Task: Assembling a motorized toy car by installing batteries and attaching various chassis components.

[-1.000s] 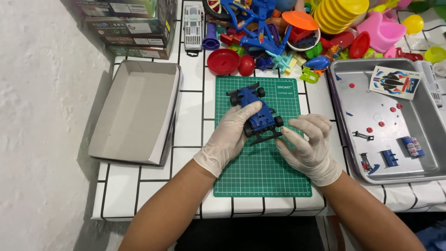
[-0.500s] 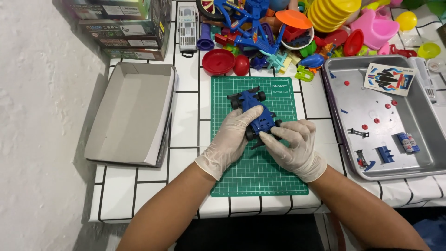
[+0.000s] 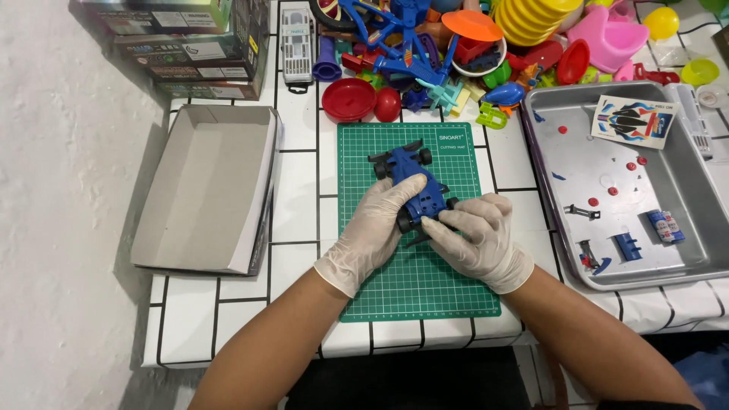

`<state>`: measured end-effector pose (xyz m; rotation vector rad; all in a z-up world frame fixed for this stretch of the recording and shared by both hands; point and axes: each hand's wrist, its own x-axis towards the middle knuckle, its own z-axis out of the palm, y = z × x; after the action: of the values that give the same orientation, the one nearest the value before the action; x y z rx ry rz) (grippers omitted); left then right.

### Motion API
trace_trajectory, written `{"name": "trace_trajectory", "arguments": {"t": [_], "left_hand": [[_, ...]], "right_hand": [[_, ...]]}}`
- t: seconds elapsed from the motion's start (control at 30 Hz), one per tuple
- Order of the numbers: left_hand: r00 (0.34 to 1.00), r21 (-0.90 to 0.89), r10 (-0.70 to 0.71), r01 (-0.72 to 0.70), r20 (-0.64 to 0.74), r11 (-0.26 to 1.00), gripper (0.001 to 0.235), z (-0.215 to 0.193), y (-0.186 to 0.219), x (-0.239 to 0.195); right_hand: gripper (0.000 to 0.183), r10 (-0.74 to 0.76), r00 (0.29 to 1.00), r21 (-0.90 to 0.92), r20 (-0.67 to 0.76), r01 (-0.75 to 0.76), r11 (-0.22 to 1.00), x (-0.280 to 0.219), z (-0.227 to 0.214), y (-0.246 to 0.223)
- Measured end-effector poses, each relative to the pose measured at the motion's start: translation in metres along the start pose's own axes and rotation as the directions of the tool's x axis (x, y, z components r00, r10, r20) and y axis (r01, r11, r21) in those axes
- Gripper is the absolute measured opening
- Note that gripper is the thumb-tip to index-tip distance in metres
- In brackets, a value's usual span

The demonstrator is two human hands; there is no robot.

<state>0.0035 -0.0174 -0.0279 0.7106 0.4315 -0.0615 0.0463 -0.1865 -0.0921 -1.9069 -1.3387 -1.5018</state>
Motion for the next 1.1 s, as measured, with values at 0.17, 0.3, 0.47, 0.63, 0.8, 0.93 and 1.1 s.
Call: {"name": "trace_trajectory", "arguments": {"t": [0.17, 0.3, 0.47, 0.63, 0.8, 0.93, 1.1], "left_hand": [[0.997, 0.058, 0.073, -0.073, -0.002, 0.996, 0.039, 0.004, 0.024, -0.009], [0.993, 0.079, 0.114, -0.112, -0.027, 0.991, 0.035, 0.007, 0.029, -0.010], [0.995, 0.117, 0.093, -0.089, -0.029, 0.989, 0.035, 0.003, 0.023, -0.007], [0.998, 0.112, 0.062, -0.058, -0.030, 0.992, 0.039, -0.001, 0.018, -0.002], [0.999, 0.252, 0.041, -0.035, -0.019, 0.967, 0.042, -0.003, 0.023, -0.003], [0.999, 0.361, 0.049, -0.048, 0.006, 0.931, 0.038, -0.003, 0.026, -0.003], [0.990, 0.482, -0.104, 0.045, 0.095, 0.875, 0.059, -0.005, 0.036, -0.005]], "right_hand": [[0.035, 0.021, 0.999, 0.199, 0.041, -0.029, 0.980, -0.014, -0.007, 0.019], [0.044, 0.127, 0.989, 0.274, 0.076, -0.143, 0.951, -0.009, -0.015, 0.030], [0.040, 0.071, 0.994, 0.251, 0.078, -0.088, 0.964, 0.014, -0.013, 0.013], [0.026, 0.101, 0.990, 0.264, 0.096, -0.124, 0.957, 0.043, -0.021, 0.000], [0.029, 0.120, 0.988, 0.306, 0.099, -0.145, 0.941, 0.034, -0.022, 0.004], [0.029, 0.130, 0.991, 0.320, 0.035, -0.134, 0.938, 0.030, -0.047, 0.068], [0.027, 0.847, 0.024, -0.552, 0.532, -0.748, 0.368, 0.053, -0.133, 0.138]]}}
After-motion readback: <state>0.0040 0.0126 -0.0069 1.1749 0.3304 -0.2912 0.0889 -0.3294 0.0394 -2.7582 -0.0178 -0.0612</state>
